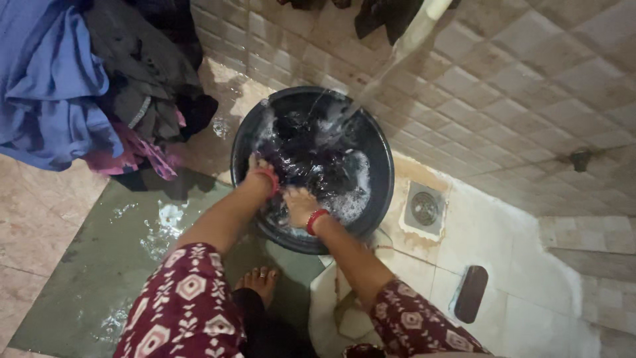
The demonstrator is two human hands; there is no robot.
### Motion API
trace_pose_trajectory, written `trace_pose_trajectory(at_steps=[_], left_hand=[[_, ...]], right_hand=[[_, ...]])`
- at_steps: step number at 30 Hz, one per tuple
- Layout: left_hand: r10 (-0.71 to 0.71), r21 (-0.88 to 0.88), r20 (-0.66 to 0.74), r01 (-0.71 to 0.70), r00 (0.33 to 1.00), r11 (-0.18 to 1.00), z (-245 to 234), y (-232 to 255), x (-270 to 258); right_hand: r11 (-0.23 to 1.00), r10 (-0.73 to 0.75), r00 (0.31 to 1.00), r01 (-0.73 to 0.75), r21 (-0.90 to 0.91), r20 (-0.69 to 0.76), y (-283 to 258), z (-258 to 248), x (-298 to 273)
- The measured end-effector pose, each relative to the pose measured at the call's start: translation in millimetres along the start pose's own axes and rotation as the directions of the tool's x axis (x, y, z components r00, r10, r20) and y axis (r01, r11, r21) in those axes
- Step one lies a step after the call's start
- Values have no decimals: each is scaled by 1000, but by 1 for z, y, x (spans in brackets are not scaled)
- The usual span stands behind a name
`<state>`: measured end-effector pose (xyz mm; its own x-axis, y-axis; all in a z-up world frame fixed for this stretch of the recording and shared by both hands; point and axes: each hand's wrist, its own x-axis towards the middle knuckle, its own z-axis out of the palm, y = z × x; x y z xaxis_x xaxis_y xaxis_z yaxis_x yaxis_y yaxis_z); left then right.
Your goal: The person scrubs a striped floor mat with a brush and soap, then rinses it in a basin of water. The person repeatedly scrubs, rinses, and wrings the mat to remove soap and dirt.
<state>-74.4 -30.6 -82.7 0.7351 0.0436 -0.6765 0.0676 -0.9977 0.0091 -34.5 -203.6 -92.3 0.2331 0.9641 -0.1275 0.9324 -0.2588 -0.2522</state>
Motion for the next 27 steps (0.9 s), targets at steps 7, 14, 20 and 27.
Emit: trace_pose_trajectory(at_steps=[7, 14, 20, 27], left_hand=[[23, -30, -31, -24, 999, 999, 17, 22, 10], [91, -128, -114, -106, 989, 986, -25, -15, -25], [-98, -523, -549, -250, 830, 814, -89, -64, -102], [-199, -390, -859, -351, 471, 851, -161, -68, -218]], right_hand=[[901, 277, 887, -373, 221, 370, 26, -13, -7], [232, 518, 855, -96, 968, -39, 68, -113, -59], [669, 539, 799, -215, 711, -266, 57, -203, -59], [906, 382, 615, -397, 147, -690, 87, -225, -80]])
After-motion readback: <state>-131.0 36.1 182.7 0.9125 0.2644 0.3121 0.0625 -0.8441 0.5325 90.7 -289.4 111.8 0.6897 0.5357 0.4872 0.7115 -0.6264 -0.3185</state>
